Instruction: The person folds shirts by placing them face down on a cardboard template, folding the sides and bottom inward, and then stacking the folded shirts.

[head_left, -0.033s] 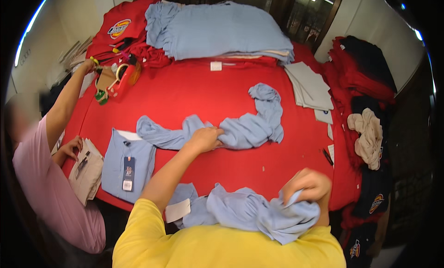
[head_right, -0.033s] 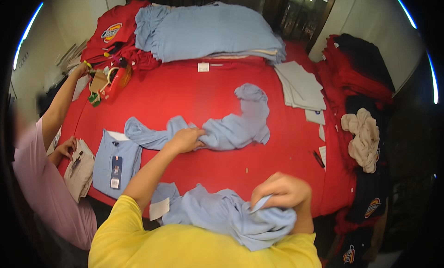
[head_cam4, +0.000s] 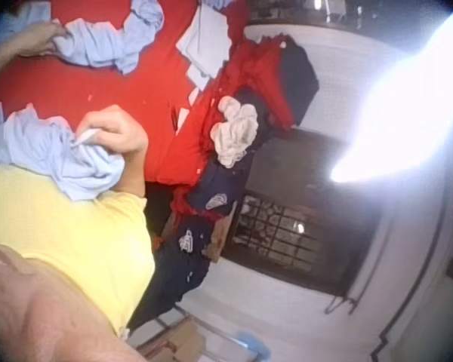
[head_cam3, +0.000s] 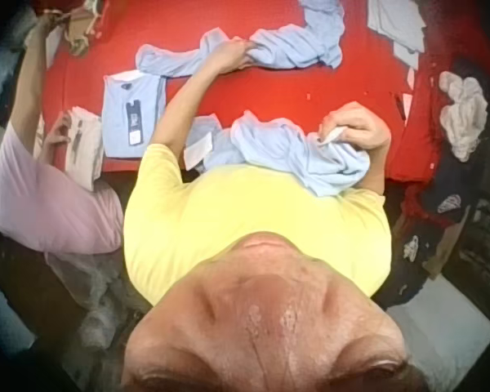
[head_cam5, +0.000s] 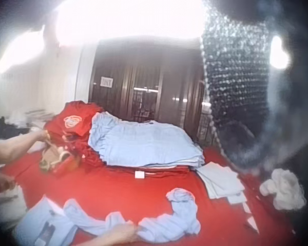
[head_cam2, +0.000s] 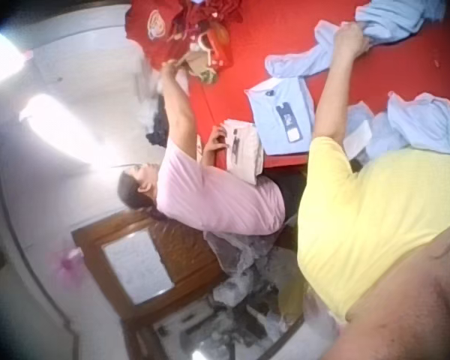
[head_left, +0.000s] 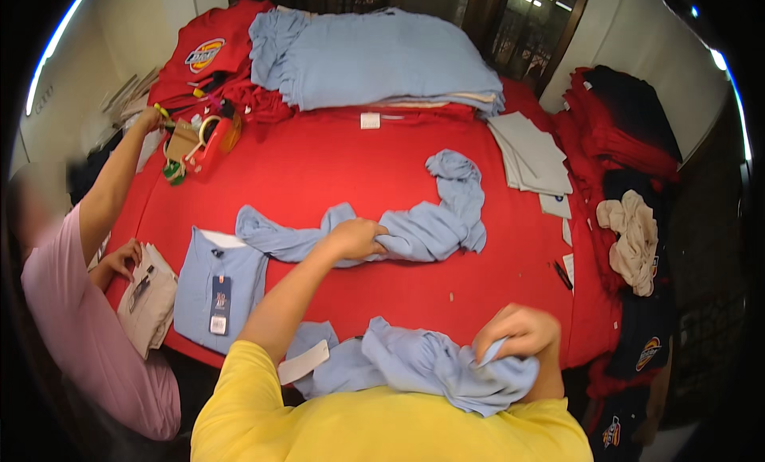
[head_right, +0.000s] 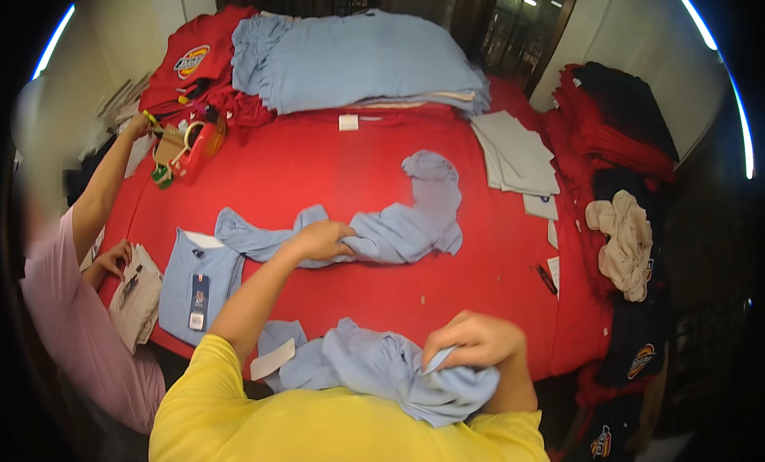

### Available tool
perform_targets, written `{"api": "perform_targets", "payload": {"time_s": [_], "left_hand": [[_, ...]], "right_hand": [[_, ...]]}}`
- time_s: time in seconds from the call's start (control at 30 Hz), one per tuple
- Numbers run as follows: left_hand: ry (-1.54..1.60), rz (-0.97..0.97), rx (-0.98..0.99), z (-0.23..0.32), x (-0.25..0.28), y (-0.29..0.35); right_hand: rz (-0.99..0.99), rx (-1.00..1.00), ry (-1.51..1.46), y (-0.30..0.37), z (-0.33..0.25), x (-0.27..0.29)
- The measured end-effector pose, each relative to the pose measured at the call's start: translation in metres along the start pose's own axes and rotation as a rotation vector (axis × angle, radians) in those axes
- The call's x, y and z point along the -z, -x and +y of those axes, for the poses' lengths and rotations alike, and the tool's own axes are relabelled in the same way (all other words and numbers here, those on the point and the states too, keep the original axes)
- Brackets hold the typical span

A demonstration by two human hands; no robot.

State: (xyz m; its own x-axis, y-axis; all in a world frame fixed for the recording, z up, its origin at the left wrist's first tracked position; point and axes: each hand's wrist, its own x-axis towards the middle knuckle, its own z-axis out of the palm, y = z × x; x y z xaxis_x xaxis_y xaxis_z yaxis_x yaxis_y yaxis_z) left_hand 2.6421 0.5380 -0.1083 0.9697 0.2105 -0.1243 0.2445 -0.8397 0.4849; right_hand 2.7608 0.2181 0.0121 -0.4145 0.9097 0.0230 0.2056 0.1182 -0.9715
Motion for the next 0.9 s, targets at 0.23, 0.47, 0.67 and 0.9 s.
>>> {"api": "perform_targets", "payload": {"time_s": [0.23,0.47,0.67,0.9], "left_hand": [[0.250,0.971,-0.056,0.002,0.229,-0.117],[0.294,0.551,-0.372,0.064,0.169,-0.082],[0.106,-0.296,-0.260,0.073,-0.046,0.120],[0.822,-0.046,-0.206,0.013,0.002,0.189]], "right_hand": [[0.278,-0.317,-0.295,0.003,0.072,-0.036],[0.848,-0.178,-0.542,-0.009,0.081,-0.031],[1.142,0.250,-0.374,-0.015,0.020,0.002],[1.194,0.410,-0.314,0.001,-0.017,0.013]]}}
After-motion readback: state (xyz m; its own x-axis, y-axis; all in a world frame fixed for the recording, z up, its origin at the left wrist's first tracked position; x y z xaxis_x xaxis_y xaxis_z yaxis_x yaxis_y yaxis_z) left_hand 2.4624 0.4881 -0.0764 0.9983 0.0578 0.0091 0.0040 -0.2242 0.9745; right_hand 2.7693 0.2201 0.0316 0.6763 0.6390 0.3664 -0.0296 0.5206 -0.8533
